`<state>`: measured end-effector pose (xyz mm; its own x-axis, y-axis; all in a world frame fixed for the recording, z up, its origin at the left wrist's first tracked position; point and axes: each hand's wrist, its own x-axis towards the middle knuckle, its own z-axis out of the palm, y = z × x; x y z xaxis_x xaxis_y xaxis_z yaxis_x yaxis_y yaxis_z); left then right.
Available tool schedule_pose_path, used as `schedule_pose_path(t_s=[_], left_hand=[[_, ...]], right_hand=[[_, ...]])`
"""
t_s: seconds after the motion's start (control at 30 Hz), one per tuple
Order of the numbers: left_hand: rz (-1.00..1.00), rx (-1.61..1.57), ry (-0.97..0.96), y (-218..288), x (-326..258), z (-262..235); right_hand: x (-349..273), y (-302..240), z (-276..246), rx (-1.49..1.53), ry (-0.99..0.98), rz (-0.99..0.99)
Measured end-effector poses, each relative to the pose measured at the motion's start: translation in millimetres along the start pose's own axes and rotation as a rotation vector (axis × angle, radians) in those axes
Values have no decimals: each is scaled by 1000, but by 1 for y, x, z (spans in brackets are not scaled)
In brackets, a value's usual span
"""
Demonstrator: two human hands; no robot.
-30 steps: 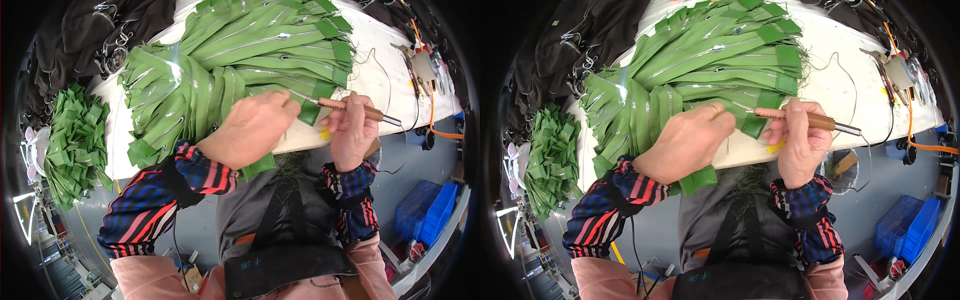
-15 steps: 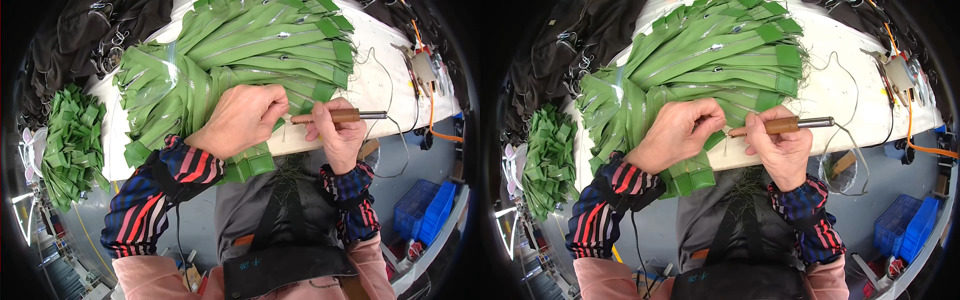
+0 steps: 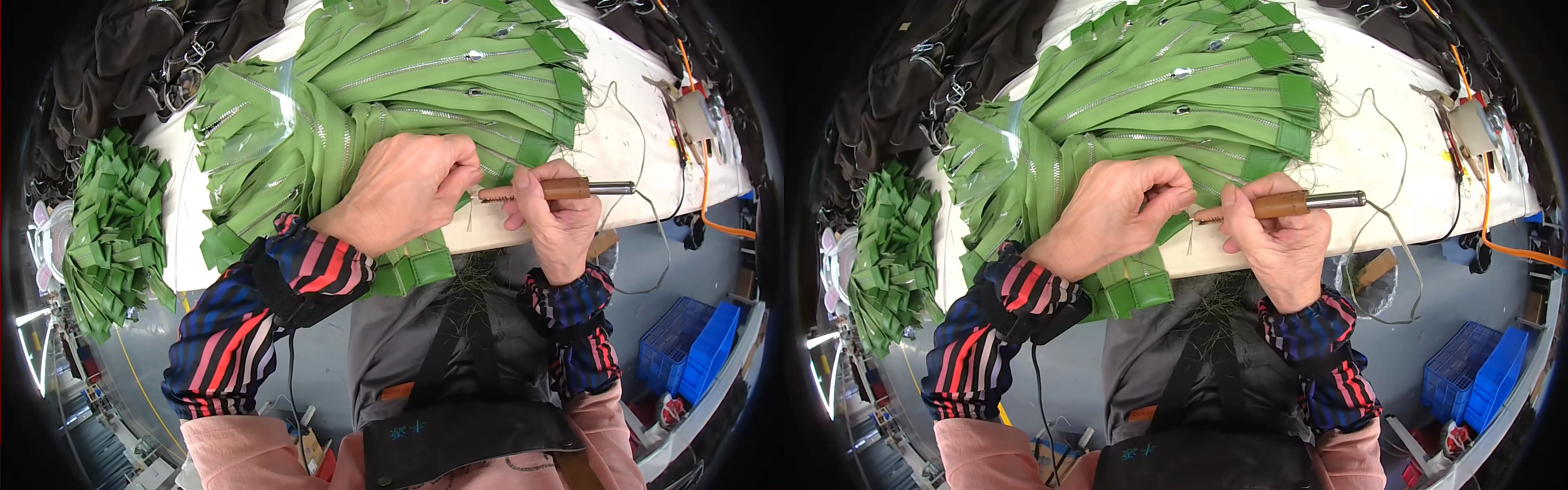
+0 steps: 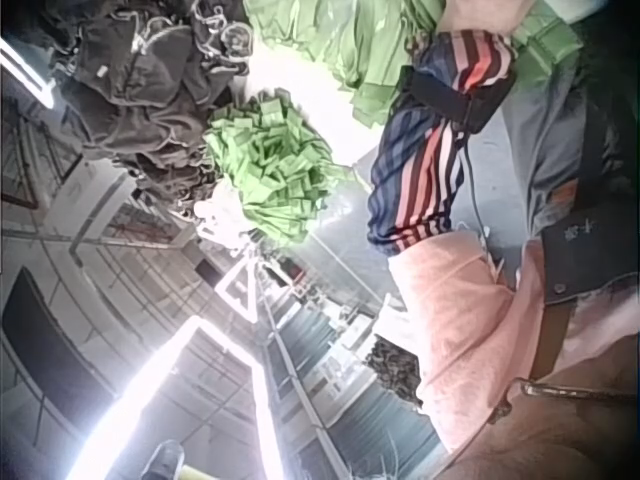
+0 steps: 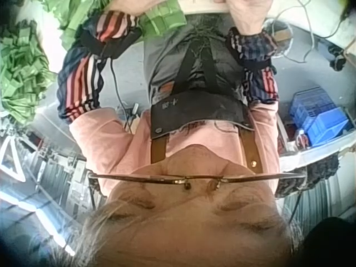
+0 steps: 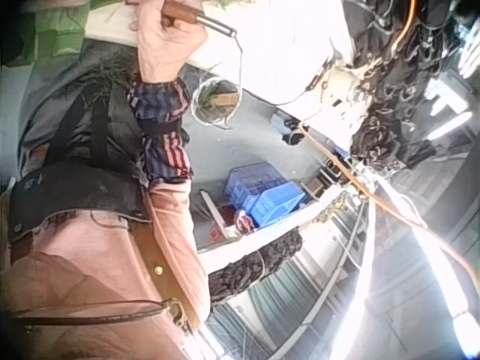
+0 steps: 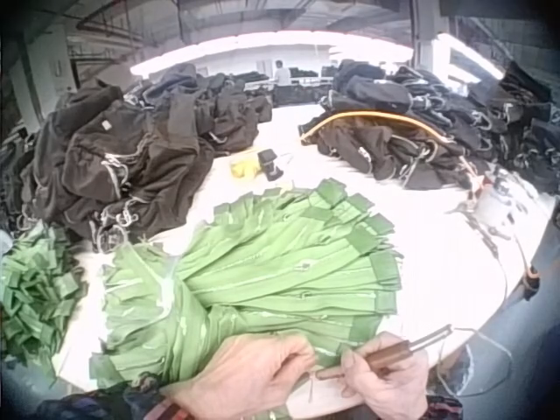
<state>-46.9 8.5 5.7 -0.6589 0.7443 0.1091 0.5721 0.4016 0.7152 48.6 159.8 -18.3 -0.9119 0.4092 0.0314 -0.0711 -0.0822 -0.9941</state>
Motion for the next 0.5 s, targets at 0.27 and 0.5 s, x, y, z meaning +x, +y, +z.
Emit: schedule_pose_path(t_s=[0.27,0.5], left_hand=[[-20,-2,-12,0,1,0],[-7,-1,0,-1,0,2]], right_hand=[[0,-1,0,-11,-1,-8],[-1,0,-1,-16,-6,-7]])
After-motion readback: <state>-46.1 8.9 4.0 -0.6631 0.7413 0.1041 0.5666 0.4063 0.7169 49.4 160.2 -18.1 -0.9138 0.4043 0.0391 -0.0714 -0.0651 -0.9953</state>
